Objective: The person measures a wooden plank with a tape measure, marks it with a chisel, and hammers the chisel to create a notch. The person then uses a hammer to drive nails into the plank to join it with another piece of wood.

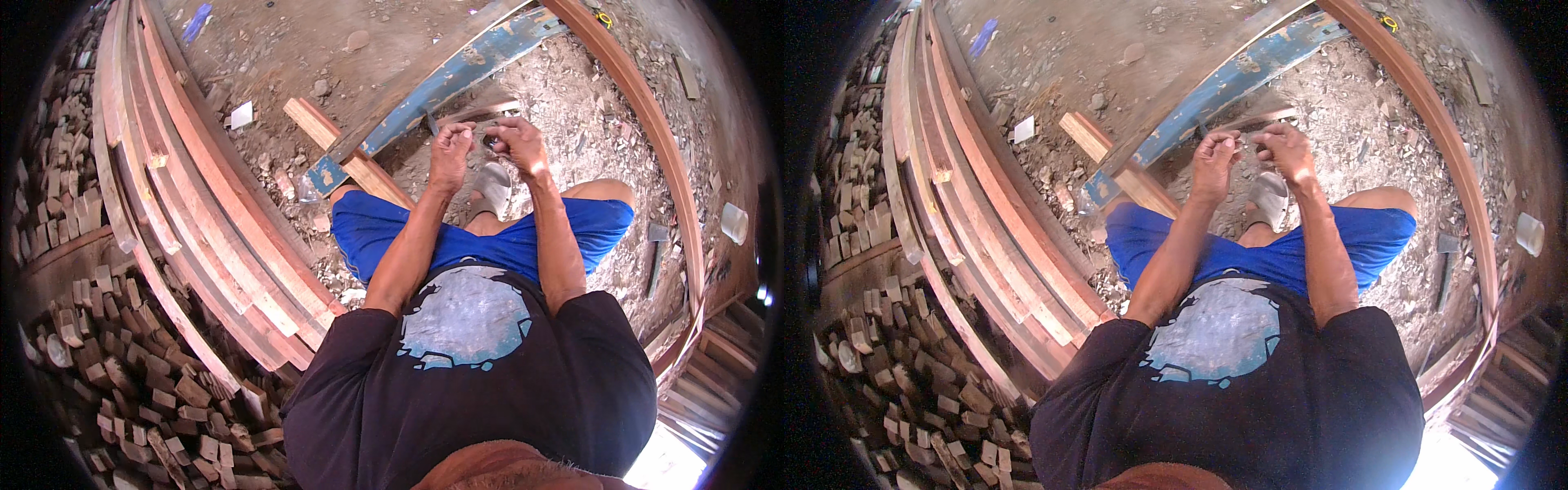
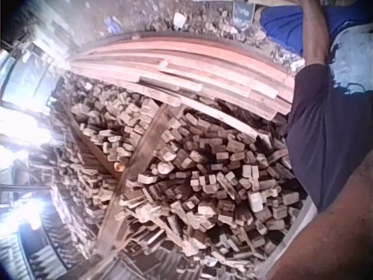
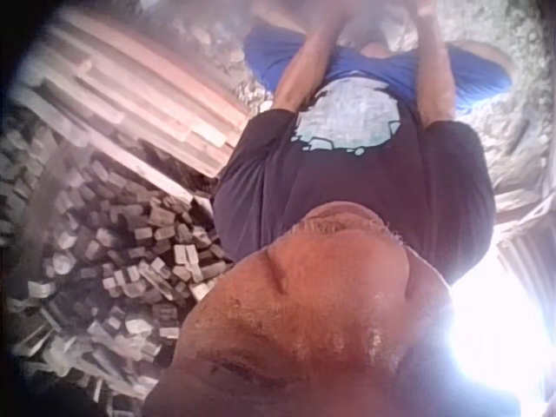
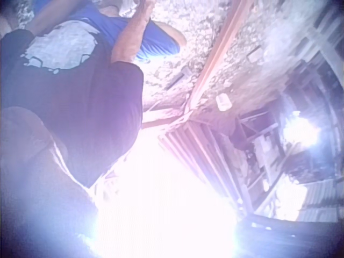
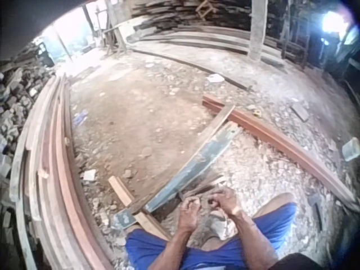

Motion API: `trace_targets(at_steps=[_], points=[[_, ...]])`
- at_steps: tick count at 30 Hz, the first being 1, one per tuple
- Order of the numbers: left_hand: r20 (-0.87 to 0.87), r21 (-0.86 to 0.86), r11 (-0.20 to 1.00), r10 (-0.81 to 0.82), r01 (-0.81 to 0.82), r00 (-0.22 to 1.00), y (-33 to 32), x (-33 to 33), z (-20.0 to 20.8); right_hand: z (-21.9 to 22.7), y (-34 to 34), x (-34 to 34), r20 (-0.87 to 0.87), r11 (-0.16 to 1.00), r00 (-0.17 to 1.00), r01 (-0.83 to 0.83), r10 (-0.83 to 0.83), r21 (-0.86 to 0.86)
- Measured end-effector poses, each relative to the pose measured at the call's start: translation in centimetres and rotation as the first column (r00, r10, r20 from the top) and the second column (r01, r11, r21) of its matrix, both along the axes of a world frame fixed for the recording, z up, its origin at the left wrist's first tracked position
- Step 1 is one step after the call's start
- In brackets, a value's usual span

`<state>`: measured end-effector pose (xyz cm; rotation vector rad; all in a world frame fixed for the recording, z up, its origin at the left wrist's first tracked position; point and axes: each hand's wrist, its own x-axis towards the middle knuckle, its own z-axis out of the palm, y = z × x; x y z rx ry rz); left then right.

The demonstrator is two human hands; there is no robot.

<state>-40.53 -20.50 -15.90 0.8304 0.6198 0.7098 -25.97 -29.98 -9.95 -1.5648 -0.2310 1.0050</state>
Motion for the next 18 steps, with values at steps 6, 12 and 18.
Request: trace_targets(at_steps=[6, 12, 18], points=[[0.136, -0.2, 0.979, -0.001, 0.029, 0.991, 2.2, -3.1, 0.8, -7.4, -2.8, 5.2, 0.518, 0.925, 0.83, 0.008, 0.206, -0.381], [-0.01, -0.161, 0.982, 0.098, -0.098, 0.995, 6.1, -10.8, 1.5, -7.6, 0.6, 3.5, 0.596, 0.897, 0.718, -0.094, 0.361, -0.431], [0.005, -0.133, 0.948, 0.293, -0.289, 0.956, 9.6, -18.4, 0.8, -11.8, 12.3, 0.4, 0.617, 0.824, 0.554, -0.282, 0.559, -0.492]])
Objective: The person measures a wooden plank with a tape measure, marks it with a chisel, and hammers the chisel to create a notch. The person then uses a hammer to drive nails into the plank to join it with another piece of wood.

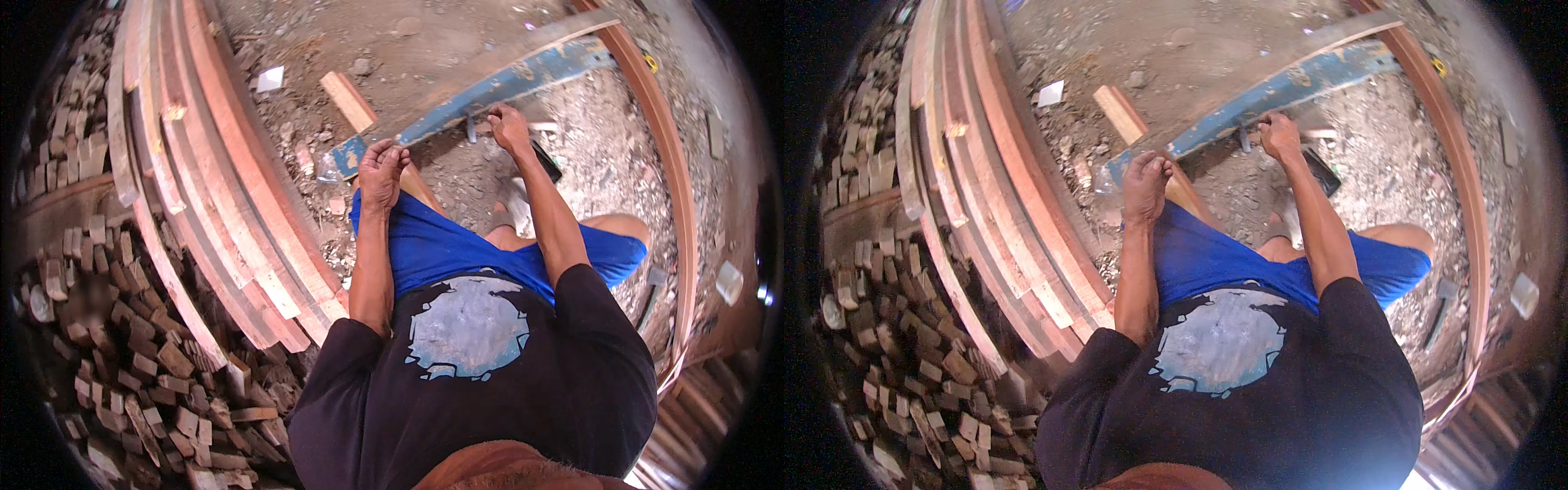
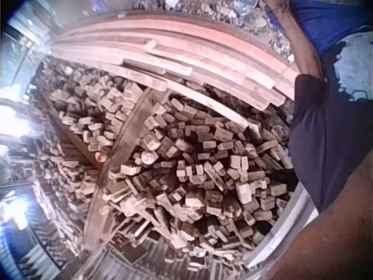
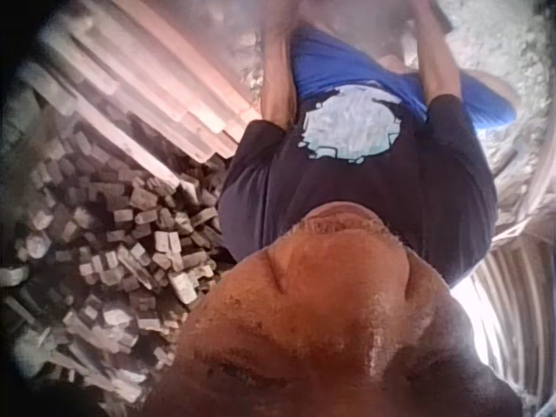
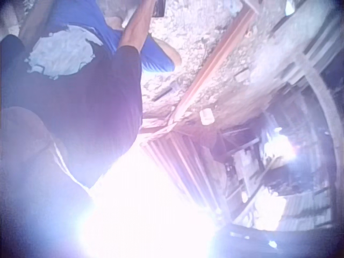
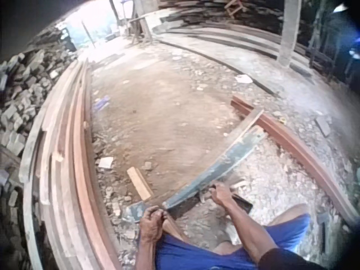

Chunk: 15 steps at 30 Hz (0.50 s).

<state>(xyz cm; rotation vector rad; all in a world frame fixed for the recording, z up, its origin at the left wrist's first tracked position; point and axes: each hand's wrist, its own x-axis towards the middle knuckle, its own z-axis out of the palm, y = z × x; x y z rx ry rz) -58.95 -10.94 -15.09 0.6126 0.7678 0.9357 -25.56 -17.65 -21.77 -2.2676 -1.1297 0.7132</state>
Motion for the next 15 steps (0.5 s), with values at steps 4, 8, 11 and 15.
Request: trace_targets(at_steps=[4, 8, 11, 15], points=[[-0.221, 0.131, 0.986, 0.135, -0.108, 0.966, 1.7, -3.2, -0.5, -4.2, 6.0, -0.3, 0.092, 0.997, 0.994, -0.048, 0.054, -0.065], [-0.708, 0.312, 0.95, 0.242, -0.013, 0.663, 4.2, -3.2, 0.2, -7.1, 7.9, 1.3, 0.154, 0.97, 0.979, -0.099, 0.135, -0.22], [-0.795, 0.381, 0.924, 0.323, 0.009, 0.513, 7.1, -3.7, -3.1, -7.2, 8.2, 0.1, 0.147, 0.959, 0.974, -0.134, 0.174, -0.251], [-0.843, 0.356, 0.93, 0.278, 0.09, 0.46, 10.4, -3.7, -4.1, -4.2, 7.3, -0.7, 0.145, 0.958, 0.967, -0.173, 0.209, -0.227]])
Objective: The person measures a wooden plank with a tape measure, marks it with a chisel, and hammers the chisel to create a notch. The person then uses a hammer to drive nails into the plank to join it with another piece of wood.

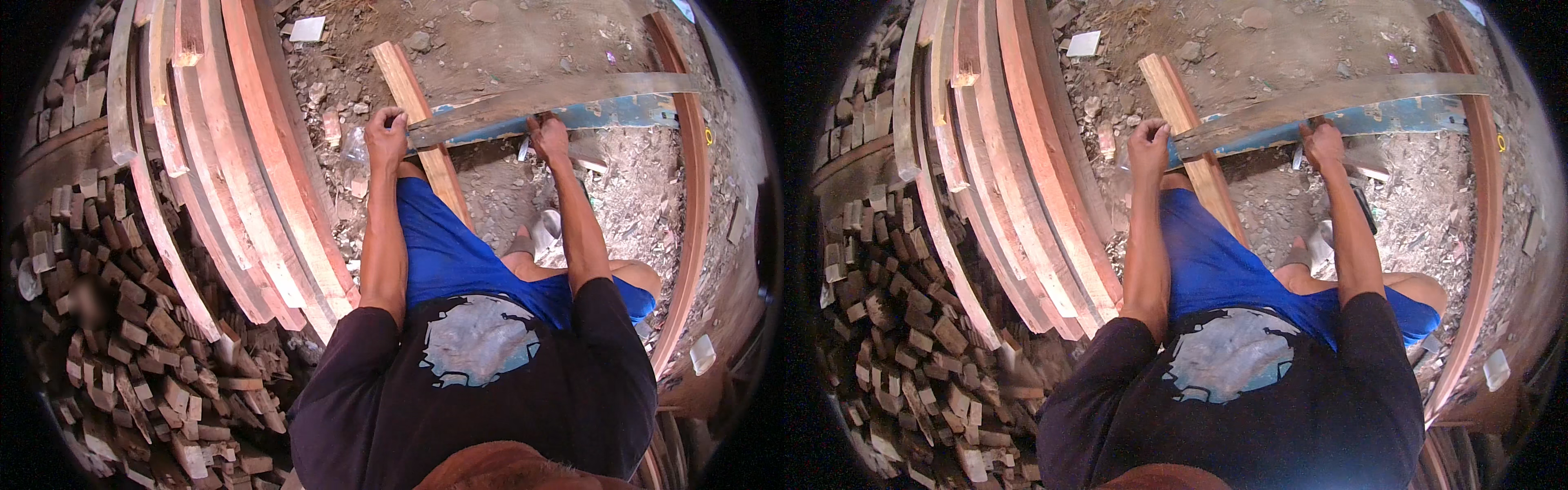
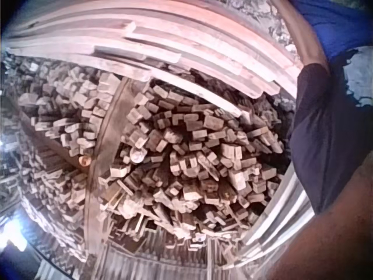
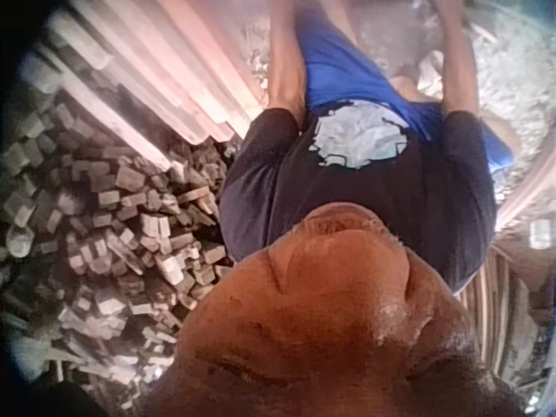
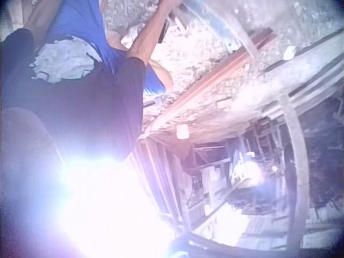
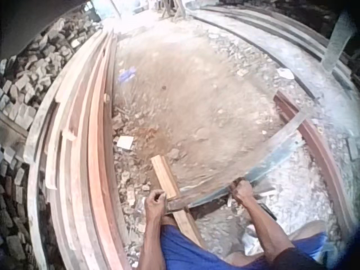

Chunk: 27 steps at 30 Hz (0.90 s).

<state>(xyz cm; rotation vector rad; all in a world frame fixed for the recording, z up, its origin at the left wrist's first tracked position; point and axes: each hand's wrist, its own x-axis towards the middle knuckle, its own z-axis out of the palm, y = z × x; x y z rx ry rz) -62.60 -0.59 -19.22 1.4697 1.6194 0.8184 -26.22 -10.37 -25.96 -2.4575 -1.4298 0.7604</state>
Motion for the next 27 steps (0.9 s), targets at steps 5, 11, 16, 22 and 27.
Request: trace_targets(at_steps=[5, 11, 16, 22, 27], points=[[0.036, -0.182, 0.968, -0.171, 0.175, 0.985, 1.4, -0.5, 0.2, 1.6, -3.9, 2.4, 0.103, 0.978, 0.977, -0.173, 0.185, -0.112], [0.059, -0.229, 0.943, -0.232, 0.24, 0.971, 2.2, -0.4, 0.7, 0.6, -7.5, 2.5, 0.347, 0.926, 0.88, -0.221, 0.325, -0.307], [0.142, -0.171, 0.967, -0.166, 0.189, 0.976, 0.8, -0.1, -0.6, -1.0, -7.2, 3.7, 0.345, 0.911, 0.844, -0.365, 0.41, -0.19], [0.049, -0.14, 0.97, -0.192, 0.197, 0.98, 0.2, -0.1, 0.6, 4.8, -7.1, 1.8, 0.332, 0.838, 0.77, -0.478, 0.544, -0.265], [-0.033, -0.088, 0.977, -0.196, 0.193, 0.98, 0.0, 0.6, 1.7, 11.0, -9.2, -0.1, 0.009, 0.898, 0.931, -0.351, 0.366, -0.264]])
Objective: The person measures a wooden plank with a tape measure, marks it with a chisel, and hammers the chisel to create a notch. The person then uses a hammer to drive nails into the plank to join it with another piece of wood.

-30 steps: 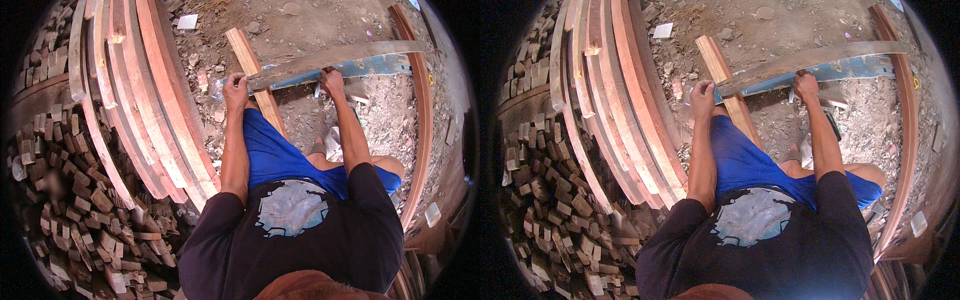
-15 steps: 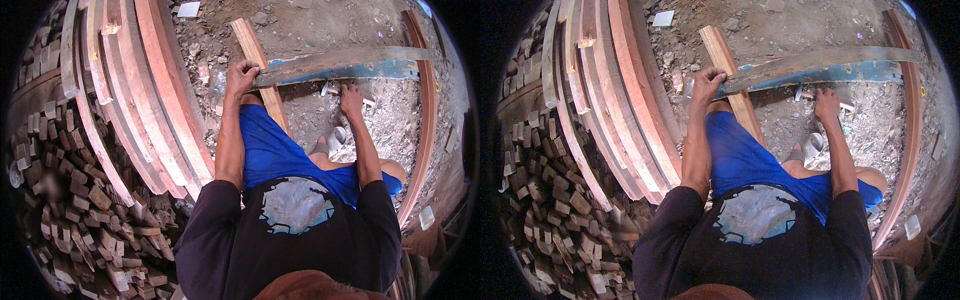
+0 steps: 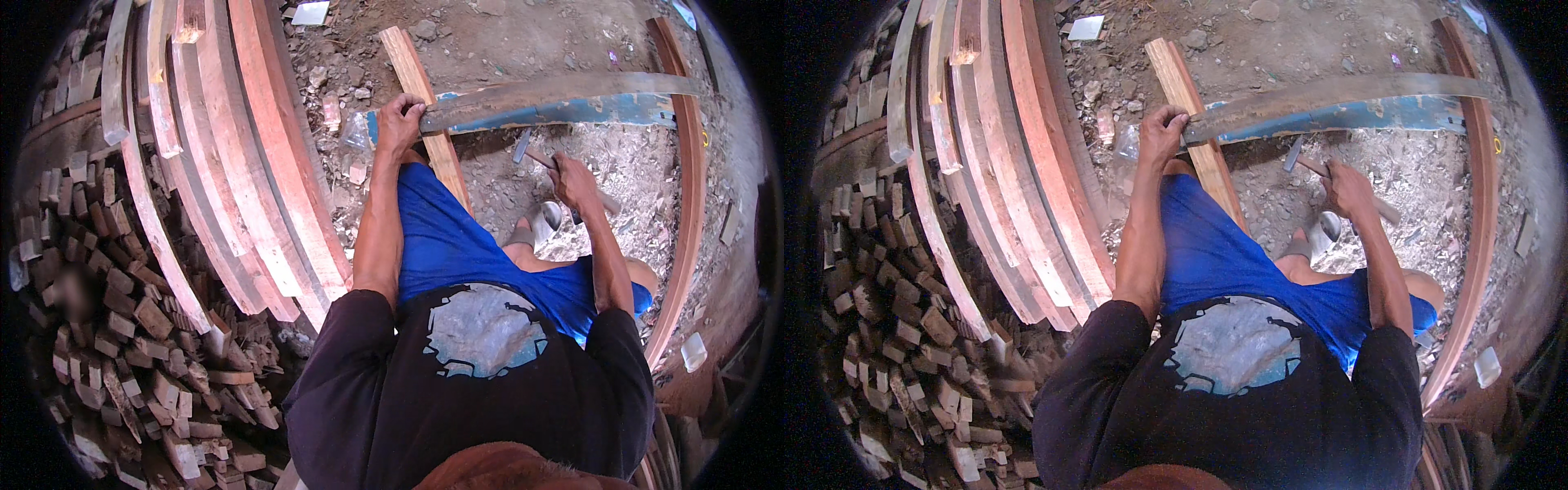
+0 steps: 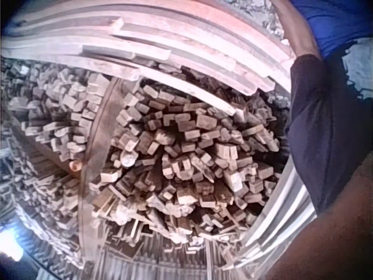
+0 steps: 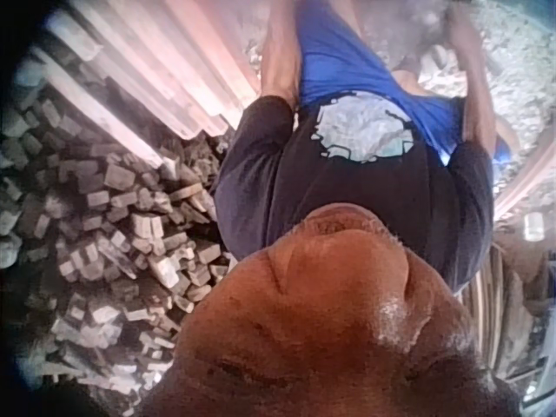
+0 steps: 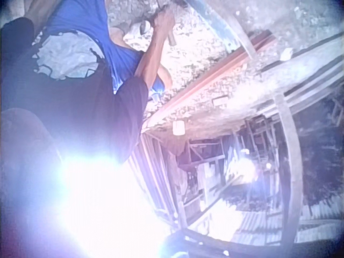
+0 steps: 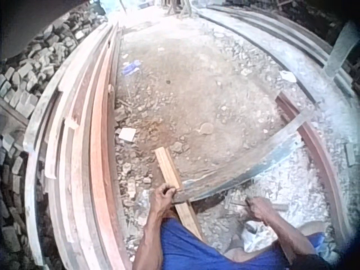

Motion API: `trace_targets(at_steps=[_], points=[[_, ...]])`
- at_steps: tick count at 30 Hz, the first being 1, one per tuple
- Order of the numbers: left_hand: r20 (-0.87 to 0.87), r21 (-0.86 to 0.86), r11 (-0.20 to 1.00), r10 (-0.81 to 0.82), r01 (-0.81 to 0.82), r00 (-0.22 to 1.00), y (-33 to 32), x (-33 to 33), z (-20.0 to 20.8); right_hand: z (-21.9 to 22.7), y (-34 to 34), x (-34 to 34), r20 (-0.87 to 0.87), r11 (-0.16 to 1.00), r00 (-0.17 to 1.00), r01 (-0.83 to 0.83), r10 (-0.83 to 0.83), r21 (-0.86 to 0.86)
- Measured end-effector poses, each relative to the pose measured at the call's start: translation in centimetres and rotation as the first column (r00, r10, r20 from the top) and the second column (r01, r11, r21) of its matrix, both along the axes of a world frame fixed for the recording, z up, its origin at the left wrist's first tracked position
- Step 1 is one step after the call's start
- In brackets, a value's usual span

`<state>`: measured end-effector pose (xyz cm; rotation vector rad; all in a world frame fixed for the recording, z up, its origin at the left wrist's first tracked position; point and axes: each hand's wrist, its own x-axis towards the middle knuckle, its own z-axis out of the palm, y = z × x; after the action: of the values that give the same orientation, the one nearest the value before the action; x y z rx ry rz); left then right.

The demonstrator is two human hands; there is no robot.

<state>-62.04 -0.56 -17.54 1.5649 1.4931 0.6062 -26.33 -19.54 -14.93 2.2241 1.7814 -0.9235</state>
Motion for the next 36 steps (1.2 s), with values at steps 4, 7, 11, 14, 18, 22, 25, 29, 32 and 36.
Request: trace_targets(at_steps=[4, 7, 11, 14, 18, 22, 25, 29, 32, 36], points=[[-0.032, 0.07, 0.998, -0.002, 0.004, 0.999, -0.1, -0.2, -1.5, 4.5, -1.1, -2.6, -0.391, 0.965, 0.912, 0.203, -0.124, 0.166], [-0.032, 0.088, 0.996, 0.001, 0.002, 0.999, -0.4, 0.1, -1.5, 8.4, -0.9, -6.8, -0.633, 0.888, 0.769, 0.349, -0.09, 0.298], [-0.014, 0.118, 0.993, -0.017, 0.018, 1.0, -0.1, 0.8, -0.6, 9.6, 0.2, -11.5, -0.639, 0.926, 0.739, 0.361, -0.213, 0.109], [-0.011, 0.219, 0.975, -0.038, 0.04, 0.999, 0.0, 0.9, -1.0, 9.2, 1.6, -13.7, -0.618, 0.887, 0.785, 0.315, -0.044, 0.338], [-0.059, 0.328, 0.941, -0.068, 0.083, 0.996, -0.3, 0.3, -2.1, 7.8, 2.9, -14.9, -0.488, 0.824, 0.868, 0.205, 0.097, 0.529], [-0.01, 0.304, 0.951, -0.058, 0.059, 0.998, -0.6, 0.9, -1.9, 6.4, 4.5, -14.6, -0.332, 0.878, 0.939, 0.08, 0.092, 0.471], [-0.051, 0.402, 0.913, -0.057, 0.073, 0.997, -0.7, 0.3, -2.8, 6.2, 4.5, -15.6, -0.381, 0.841, 0.916, 0.106, 0.124, 0.531], [-0.053, 0.409, 0.909, -0.06, 0.077, 0.997, -0.2, 0.2, -3.6, 5.2, 5.2, -15.0, -0.26, 0.937, 0.963, 0.019, 0.077, 0.35], [-0.079, 0.487, 0.867, -0.073, 0.103, 0.994, -0.2, 0.2, -3.9, 5.7, 4.9, -15.0, -0.371, 0.785, 0.917, 0.123, 0.143, 0.607], [0.022, 0.393, 0.918, -0.072, 0.057, 0.997, -0.7, 0.5, -3.5, 6.0, 4.3, -15.4, -0.336, 0.831, 0.933, 0.083, 0.129, 0.55]])
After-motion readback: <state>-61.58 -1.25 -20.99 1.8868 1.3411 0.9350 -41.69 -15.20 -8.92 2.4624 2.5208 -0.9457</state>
